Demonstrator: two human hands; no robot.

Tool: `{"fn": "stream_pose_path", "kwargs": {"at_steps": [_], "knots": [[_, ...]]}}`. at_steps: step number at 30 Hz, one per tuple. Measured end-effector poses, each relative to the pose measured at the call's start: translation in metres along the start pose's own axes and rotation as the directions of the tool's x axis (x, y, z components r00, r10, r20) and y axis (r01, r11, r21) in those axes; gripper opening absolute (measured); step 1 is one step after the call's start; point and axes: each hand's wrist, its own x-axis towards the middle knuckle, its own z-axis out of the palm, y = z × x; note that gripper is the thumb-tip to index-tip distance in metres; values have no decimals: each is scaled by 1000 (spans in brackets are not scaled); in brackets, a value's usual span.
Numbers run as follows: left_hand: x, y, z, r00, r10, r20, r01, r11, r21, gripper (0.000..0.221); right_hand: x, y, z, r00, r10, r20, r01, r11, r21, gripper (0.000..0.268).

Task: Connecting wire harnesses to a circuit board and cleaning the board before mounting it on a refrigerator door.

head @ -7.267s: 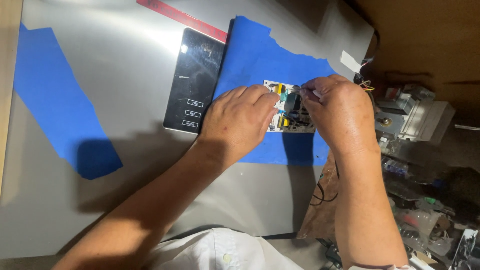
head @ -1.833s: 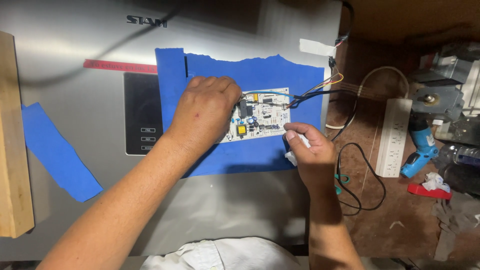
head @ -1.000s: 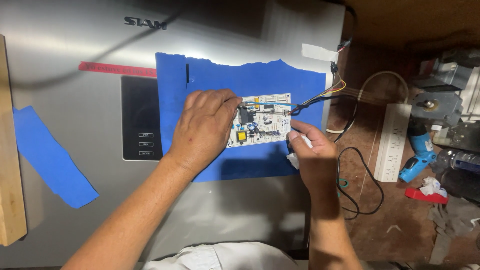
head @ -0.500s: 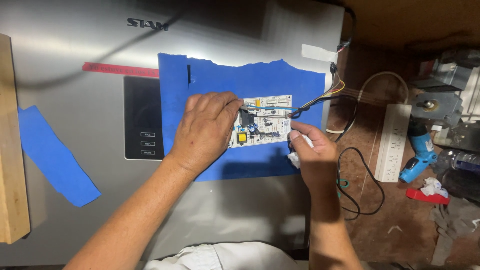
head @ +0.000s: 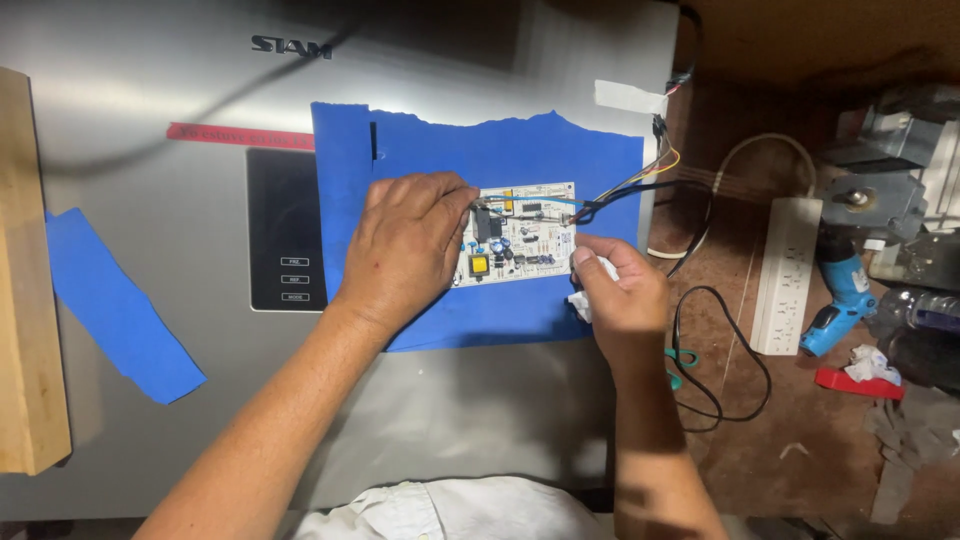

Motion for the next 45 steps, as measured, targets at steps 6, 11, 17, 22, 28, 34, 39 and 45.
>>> {"fn": "stream_pose_path", "kwargs": {"at_steps": [6, 11, 17, 22, 28, 34, 39, 45], "knots": [[-3, -5, 8, 1000, 7, -30, -7, 1000, 9, 17, 5, -2, -2, 999, 37, 26, -40, 984, 173, 28], [-13, -24, 18, 999, -29, -20, 26, 994, -106, 36, -17, -8, -15, 998, 35, 54, -59, 844, 534, 28], [-50, 84, -68, 998, -56, -10, 53, 978, -200, 30, -79, 15, -60, 992, 31, 123, -93, 840, 535, 28], [-130, 161, -95, 901, -162, 403, 302, 900, -313, 31, -145, 72, -55, 1000, 5, 29, -17, 896, 444, 22], [-179, 200, -133, 661, -157, 734, 444, 870, -214, 40, -227, 118, -89, 988, 154, 27, -150, 885, 441, 58], [-227, 204, -159, 588, -202, 784, 532, 826, -186, 45, -287, 219, -85, 949, 290, -127, -210, 876, 435, 73], [-273, 205, -172, 429, -400, 810, 715, 698, -35, 47, -293, 234, -90, 855, 512, -82, -443, 804, 397, 46], [-308, 210, -190, 319, -604, 731, 823, 559, 103, 44, -225, 248, -80, 802, 587, 109, -510, 578, 637, 46]]}}
